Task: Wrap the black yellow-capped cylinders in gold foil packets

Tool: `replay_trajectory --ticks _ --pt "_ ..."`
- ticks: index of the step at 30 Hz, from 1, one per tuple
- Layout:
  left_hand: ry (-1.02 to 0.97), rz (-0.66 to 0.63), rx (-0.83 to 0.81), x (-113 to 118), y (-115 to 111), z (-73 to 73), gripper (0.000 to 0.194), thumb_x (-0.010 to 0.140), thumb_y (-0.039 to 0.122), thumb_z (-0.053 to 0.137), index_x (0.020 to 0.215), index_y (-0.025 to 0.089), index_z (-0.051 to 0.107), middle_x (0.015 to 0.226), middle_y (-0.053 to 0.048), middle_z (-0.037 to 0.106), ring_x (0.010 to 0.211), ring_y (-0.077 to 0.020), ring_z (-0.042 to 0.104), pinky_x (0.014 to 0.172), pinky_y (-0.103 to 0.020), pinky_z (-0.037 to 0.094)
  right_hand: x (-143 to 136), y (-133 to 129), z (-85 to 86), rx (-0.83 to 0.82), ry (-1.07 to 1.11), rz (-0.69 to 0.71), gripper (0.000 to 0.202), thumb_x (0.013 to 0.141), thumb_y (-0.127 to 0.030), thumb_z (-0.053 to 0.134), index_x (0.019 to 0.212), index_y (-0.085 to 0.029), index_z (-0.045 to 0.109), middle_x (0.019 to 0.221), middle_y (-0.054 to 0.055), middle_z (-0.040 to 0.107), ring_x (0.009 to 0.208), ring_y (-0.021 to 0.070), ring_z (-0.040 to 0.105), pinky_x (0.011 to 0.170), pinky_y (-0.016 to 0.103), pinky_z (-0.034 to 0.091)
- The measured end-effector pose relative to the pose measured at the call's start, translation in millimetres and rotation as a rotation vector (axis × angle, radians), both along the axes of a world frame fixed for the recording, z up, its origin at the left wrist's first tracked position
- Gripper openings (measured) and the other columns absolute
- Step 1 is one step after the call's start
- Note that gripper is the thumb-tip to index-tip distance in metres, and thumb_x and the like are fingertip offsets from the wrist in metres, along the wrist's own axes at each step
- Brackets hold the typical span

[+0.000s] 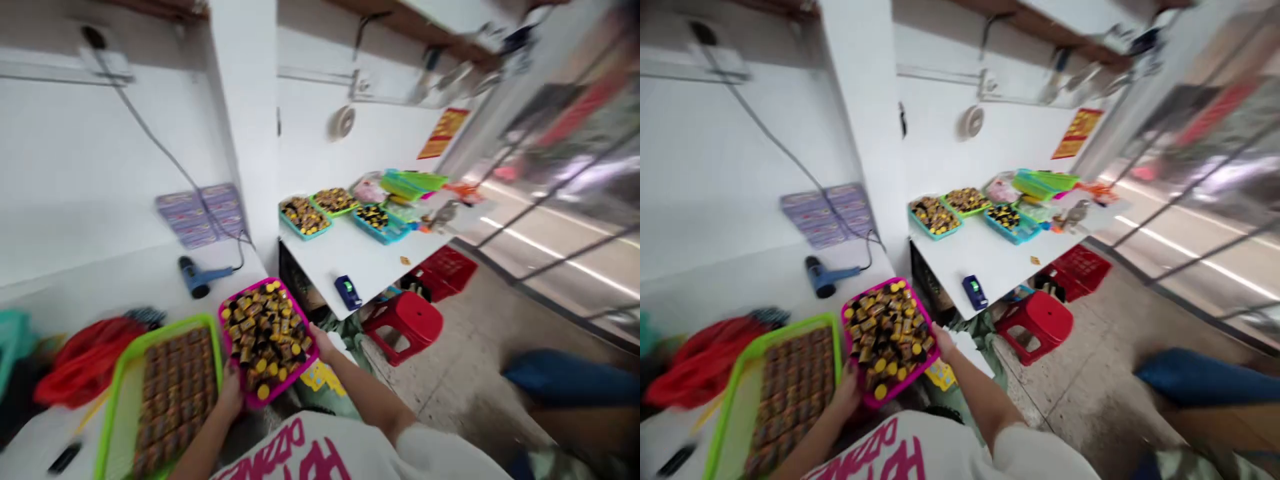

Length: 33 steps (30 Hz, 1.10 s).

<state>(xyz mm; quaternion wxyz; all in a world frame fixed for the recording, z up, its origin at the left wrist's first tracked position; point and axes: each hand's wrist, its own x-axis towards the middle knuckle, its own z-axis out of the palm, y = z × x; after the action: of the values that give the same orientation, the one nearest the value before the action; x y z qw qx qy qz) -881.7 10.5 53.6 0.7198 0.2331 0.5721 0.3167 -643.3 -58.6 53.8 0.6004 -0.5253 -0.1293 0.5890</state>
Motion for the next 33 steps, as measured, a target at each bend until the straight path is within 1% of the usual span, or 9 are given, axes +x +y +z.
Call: replay_trajectory --ticks 3,6,12,16,18,23,26,30,33 --pt "0.018 0.151 -0.033 -14.8 -7.9 -14.7 0.030 0.097 0.030 0.058 0.124 0.017 0.057 0.115 -0.009 0.063 0.092 -0.0179 0.064 0.079 -0.036 0.058 1.5 3.3 -20.3 -0.030 0.074 0.003 0.036 0.096 -0.044 0.058 0.117 -0.015 0.063 0.115 0.009 0.067 0.100 0.0199 0.067 0.089 0.042 0.056" --pt "-0.032 0.193 0.004 -15.4 -11.9 -15.1 0.028 0.097 0.029 0.059 0.121 0.016 0.059 0.111 -0.008 0.064 0.088 -0.0168 0.065 0.076 -0.034 0.058 5.6 -3.8 -28.6 -0.022 0.106 -0.033 0.033 0.096 -0.040 0.059 0.118 -0.015 0.062 0.116 0.008 0.066 0.100 0.0197 0.066 0.088 0.041 0.057" --pt "-0.131 0.174 0.101 -19.9 -41.0 9.2 0.026 0.096 0.026 0.060 0.119 0.015 0.059 0.113 -0.008 0.063 0.092 -0.0175 0.064 0.078 -0.035 0.058 6.4 -43.6 -23.5 0.018 0.145 -0.115 0.033 0.093 -0.042 0.063 0.113 -0.015 0.065 0.109 0.008 0.072 0.096 0.0198 0.070 0.090 0.043 0.056" --pt "-0.186 0.098 0.123 -18.0 -65.0 30.2 0.025 0.094 0.020 0.060 0.118 0.016 0.057 0.110 -0.007 0.063 0.090 -0.0174 0.064 0.078 -0.035 0.057 7.6 -82.3 -3.9 0.053 0.132 -0.198 0.037 0.077 -0.045 0.077 0.106 -0.022 0.070 0.105 0.005 0.077 0.097 0.0243 0.073 0.093 0.041 0.057" --pt "-0.216 0.047 0.127 -12.4 -80.6 41.3 0.028 0.090 0.016 0.063 0.117 0.019 0.055 0.109 -0.006 0.064 0.089 -0.0178 0.065 0.079 -0.035 0.057 11.3 -107.6 8.9 0.062 0.117 -0.238 0.040 0.072 -0.044 0.080 0.105 -0.023 0.072 0.106 0.005 0.078 0.100 0.0265 0.073 0.094 0.040 0.057" --pt "-0.265 -0.097 0.126 13.5 -123.6 68.7 0.043 0.075 0.020 0.075 0.112 0.025 0.052 0.112 -0.004 0.065 0.102 -0.0206 0.066 0.089 -0.034 0.055 27.8 -182.4 34.3 0.045 0.097 -0.352 0.041 0.073 -0.046 0.078 0.107 -0.023 0.072 0.110 0.006 0.077 0.107 0.0301 0.071 0.095 0.044 0.057" --pt "-0.276 -0.211 0.114 36.5 -145.3 81.3 0.050 0.072 0.026 0.080 0.114 0.026 0.052 0.119 -0.006 0.065 0.110 -0.0223 0.064 0.093 -0.035 0.053 39.1 -228.0 44.3 0.031 0.103 -0.450 0.044 0.073 -0.047 0.078 0.109 -0.023 0.072 0.111 0.006 0.077 0.109 0.0305 0.070 0.099 0.045 0.055" --pt "-0.286 -0.381 0.083 77.7 -170.6 88.8 0.056 0.070 0.029 0.082 0.117 0.026 0.051 0.123 -0.008 0.065 0.114 -0.0251 0.063 0.095 -0.038 0.053 53.8 -288.9 58.9 0.019 0.108 -0.606 0.044 0.073 -0.048 0.078 0.108 -0.022 0.072 0.108 0.007 0.077 0.109 0.0313 0.070 0.100 0.046 0.054" --pt "-0.294 -0.516 0.068 121.2 -191.1 90.2 0.058 0.069 0.026 0.082 0.118 0.026 0.051 0.126 -0.010 0.065 0.117 -0.0268 0.062 0.096 -0.038 0.052 67.1 -337.4 72.9 0.013 0.104 -0.763 0.042 0.072 -0.046 0.079 0.104 -0.019 0.073 0.106 0.009 0.078 0.105 0.0325 0.072 0.098 0.046 0.055"
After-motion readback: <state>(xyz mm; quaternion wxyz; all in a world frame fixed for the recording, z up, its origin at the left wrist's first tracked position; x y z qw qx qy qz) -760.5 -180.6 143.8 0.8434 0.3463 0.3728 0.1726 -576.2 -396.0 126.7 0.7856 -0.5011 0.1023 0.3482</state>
